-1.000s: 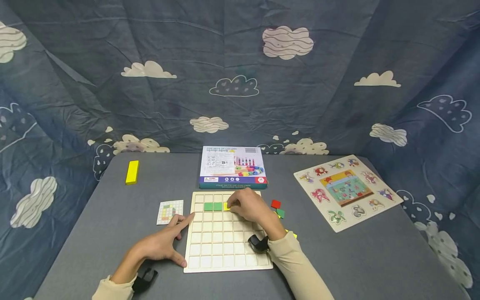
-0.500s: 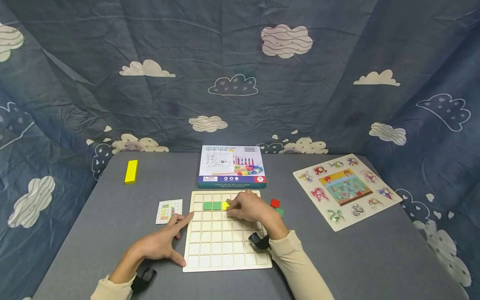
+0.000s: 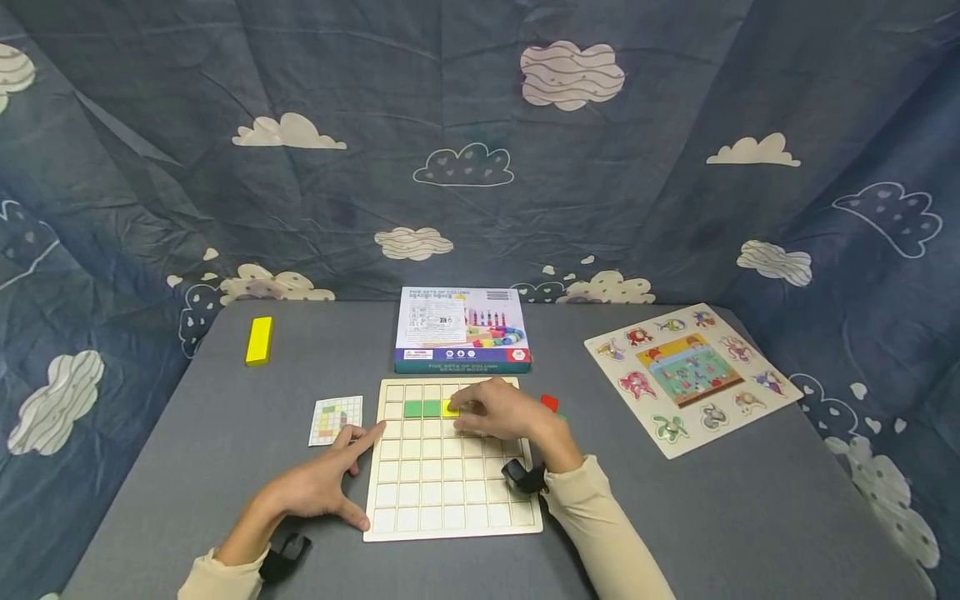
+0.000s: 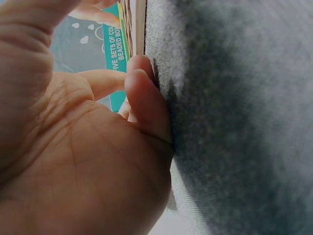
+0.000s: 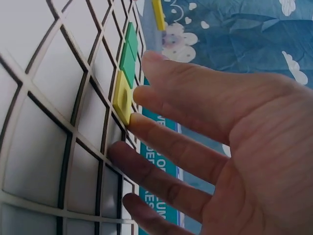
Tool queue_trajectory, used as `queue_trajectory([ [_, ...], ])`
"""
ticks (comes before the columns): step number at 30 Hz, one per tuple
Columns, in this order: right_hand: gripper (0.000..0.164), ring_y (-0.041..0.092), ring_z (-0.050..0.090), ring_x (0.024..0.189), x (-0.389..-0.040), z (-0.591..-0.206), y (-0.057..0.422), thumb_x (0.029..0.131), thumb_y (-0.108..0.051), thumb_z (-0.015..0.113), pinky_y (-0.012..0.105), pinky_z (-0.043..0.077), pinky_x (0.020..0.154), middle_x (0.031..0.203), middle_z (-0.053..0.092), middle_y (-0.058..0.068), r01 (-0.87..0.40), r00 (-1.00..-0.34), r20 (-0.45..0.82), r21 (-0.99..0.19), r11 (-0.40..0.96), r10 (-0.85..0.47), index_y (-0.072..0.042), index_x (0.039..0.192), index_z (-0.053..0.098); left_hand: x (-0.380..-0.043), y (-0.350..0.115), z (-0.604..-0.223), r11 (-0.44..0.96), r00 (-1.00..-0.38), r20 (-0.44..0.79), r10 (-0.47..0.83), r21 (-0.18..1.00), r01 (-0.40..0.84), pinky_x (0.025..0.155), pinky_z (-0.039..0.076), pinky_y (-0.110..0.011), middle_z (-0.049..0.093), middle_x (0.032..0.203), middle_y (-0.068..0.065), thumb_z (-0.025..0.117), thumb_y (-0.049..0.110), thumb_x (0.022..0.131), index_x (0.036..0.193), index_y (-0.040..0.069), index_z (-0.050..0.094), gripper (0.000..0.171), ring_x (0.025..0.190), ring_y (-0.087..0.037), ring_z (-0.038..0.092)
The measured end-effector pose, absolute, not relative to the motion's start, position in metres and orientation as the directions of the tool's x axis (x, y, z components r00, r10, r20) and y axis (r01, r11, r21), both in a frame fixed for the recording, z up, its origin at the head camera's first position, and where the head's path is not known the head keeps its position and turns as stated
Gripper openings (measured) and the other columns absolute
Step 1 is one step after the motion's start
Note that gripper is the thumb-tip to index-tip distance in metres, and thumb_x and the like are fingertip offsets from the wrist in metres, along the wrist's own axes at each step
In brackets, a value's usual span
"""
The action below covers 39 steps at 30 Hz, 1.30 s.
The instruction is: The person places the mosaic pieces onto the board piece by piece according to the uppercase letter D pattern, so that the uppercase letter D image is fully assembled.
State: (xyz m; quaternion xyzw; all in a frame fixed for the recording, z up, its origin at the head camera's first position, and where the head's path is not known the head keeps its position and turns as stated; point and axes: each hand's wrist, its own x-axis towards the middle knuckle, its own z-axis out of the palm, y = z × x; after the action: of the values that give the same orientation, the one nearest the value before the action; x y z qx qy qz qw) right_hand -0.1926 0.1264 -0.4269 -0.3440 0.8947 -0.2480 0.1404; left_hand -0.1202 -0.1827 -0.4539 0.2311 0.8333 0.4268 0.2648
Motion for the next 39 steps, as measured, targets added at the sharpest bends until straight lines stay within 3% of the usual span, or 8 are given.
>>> queue_trajectory([
  [9,0.031,0.012,0.064,0.091,-0.187,-0.416,0.147,0.098,-0.023,0.066,0.033,0.052,0.085,0.118,0.072,0.007,-0.584,-0.708,-0.047,-0.522,0.621,-0.705,-0.006,0.123,0.07,-0.122,-0.181,-0.453,0.523,-0.742,-0.239,0.626,0.835,0.172,0.076,0.041,-0.027,0.025,0.141,-0.018,0.095,0.021,0.063,0.162,0.008,0.01,0.131,0.095,-0.023,0.039],
  [28,0.033,0.018,0.066,0.099,-0.159,-0.419,0.225,0.094,-0.021,0.071,0.043,0.053,0.087,0.115,0.07,0.005,-0.512,-0.769,-0.086,-0.511,0.691,-0.634,-0.01,0.125,0.07,-0.121,-0.182,-0.456,0.527,-0.747,-0.231,0.624,0.829,0.184,0.076,0.04,-0.027,0.026,0.14,-0.017,0.095,0.022,0.063,0.162,0.009,0.012,0.13,0.095,-0.023,0.039],
  [33,0.028,0.018,0.064,0.095,-0.165,-0.425,0.232,0.093,-0.016,0.072,0.041,0.052,0.085,0.11,0.07,0.002,-0.488,-0.793,-0.103,-0.481,0.728,-0.6,-0.012,0.12,0.072,-0.121,-0.183,-0.454,0.523,-0.745,-0.234,0.624,0.834,0.176,0.075,0.04,-0.027,0.025,0.139,-0.017,0.095,0.022,0.063,0.162,0.009,0.011,0.13,0.094,-0.023,0.039],
  [39,0.022,0.023,0.063,0.102,-0.168,-0.432,0.233,0.089,-0.009,0.074,0.046,0.049,0.092,0.109,0.069,0.001,-0.499,-0.798,-0.1,-0.444,0.744,-0.595,-0.014,0.111,0.073,-0.12,-0.184,-0.452,0.53,-0.753,-0.23,0.616,0.828,0.18,0.075,0.04,-0.027,0.025,0.139,-0.018,0.095,0.022,0.062,0.161,0.008,0.013,0.13,0.095,-0.023,0.039],
])
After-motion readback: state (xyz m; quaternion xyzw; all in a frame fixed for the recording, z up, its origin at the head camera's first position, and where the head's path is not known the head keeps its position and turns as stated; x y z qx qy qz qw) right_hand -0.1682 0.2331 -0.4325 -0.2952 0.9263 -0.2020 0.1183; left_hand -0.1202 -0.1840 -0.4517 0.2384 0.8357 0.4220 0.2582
